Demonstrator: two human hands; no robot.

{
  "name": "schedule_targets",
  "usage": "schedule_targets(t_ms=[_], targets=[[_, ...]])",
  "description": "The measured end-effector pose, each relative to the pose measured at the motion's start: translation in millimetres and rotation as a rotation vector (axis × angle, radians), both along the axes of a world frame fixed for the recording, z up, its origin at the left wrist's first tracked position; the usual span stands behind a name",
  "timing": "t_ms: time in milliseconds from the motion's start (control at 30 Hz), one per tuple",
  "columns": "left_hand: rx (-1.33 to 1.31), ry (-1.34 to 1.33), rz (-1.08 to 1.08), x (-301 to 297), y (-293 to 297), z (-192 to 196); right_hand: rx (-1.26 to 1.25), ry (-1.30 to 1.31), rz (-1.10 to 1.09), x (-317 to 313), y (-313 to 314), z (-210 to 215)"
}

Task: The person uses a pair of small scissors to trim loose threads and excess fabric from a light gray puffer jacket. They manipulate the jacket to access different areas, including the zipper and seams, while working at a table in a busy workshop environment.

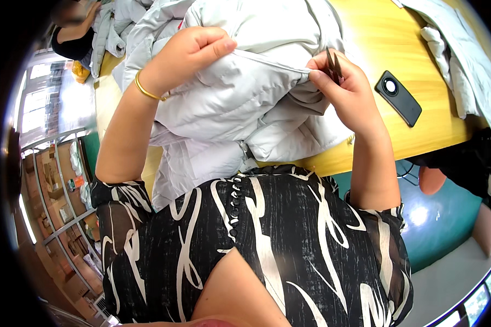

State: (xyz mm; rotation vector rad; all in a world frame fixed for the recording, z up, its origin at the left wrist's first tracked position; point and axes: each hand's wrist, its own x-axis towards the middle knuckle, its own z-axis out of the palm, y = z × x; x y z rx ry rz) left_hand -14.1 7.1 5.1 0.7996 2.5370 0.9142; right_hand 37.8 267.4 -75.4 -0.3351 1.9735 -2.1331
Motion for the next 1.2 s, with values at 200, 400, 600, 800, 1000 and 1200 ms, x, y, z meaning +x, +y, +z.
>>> schedule_targets(t_ms=[200, 400, 600, 800, 1000, 1200], targets=[[-0.072, 0.864, -0.140, 49, 18, -13, 0.485, 0.492, -0.182, 36, -27, 39], [0.262, 0.779, -0.071, 79, 33, -39, 0.157, 0.391, -0.100, 57, -44, 5], [0.320, 0.940, 0.175, 40, -6, -23, 0.383, 0.354, -0.033, 65, -51, -11], [0.125, 0.778, 0.371, -39, -44, -40, 0.351, 0.492, -0.070, 64, -55, -27], [-0.304, 0.924, 0.458, -95, -28, -71, 0.179, 0.354, -0.083, 78, -45, -37], [0.042, 0.457, 0.513, -133, -51, -62, 0.102, 0.243, -0.131, 86, -42, -57]])
